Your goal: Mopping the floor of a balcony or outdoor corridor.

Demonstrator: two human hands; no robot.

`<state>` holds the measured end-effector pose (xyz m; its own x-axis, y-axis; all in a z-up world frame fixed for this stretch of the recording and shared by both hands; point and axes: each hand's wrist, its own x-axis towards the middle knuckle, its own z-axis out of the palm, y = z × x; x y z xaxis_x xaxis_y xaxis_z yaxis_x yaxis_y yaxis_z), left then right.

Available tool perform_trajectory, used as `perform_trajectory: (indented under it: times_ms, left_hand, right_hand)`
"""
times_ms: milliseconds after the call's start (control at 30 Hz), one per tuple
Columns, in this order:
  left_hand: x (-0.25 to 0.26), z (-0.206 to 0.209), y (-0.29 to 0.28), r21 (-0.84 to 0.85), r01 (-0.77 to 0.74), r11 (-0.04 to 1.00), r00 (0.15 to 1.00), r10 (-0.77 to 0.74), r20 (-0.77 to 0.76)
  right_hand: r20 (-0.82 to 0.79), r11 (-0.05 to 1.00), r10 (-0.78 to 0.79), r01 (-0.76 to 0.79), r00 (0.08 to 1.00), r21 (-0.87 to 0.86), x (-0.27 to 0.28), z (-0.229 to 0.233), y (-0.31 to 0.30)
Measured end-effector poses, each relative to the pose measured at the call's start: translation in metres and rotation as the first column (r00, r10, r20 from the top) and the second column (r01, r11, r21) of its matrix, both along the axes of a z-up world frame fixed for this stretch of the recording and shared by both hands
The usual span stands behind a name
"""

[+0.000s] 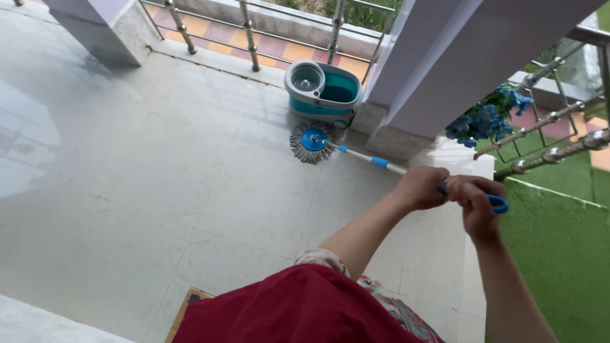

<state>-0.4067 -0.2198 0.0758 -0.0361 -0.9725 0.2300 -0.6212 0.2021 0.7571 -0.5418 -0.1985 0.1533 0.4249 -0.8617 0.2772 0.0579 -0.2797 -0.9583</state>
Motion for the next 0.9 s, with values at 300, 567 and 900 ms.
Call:
perform_trajectory:
  times_ms: [300, 567, 900]
  left_hand:
    - [-0.017, 0.022, -0.088, -0.144, -0.055, 0.988, 0.983, 0.028, -0.183]
    - [-0.048, 0.050, -0.196, -0.083, -0.351, 0.933, 0.934, 0.342, -0.107]
    - [-0.011, 0.079, -0.254, -0.090, -0.587, 0.805, 0.806, 0.571, -0.154]
  right_hand:
    - [0.125, 0.960, 0.273, -0.263, 0.954, -0.094, -0.041, 0.012, -0.136]
    - [0.088, 0.847, 0.531, -0.525, 0.843, -0.078, -0.045, 0.046, -0.279]
    - [0.094, 0.681, 0.732, -0.726, 0.675, -0.092, 0.024, 0.079, -0.353]
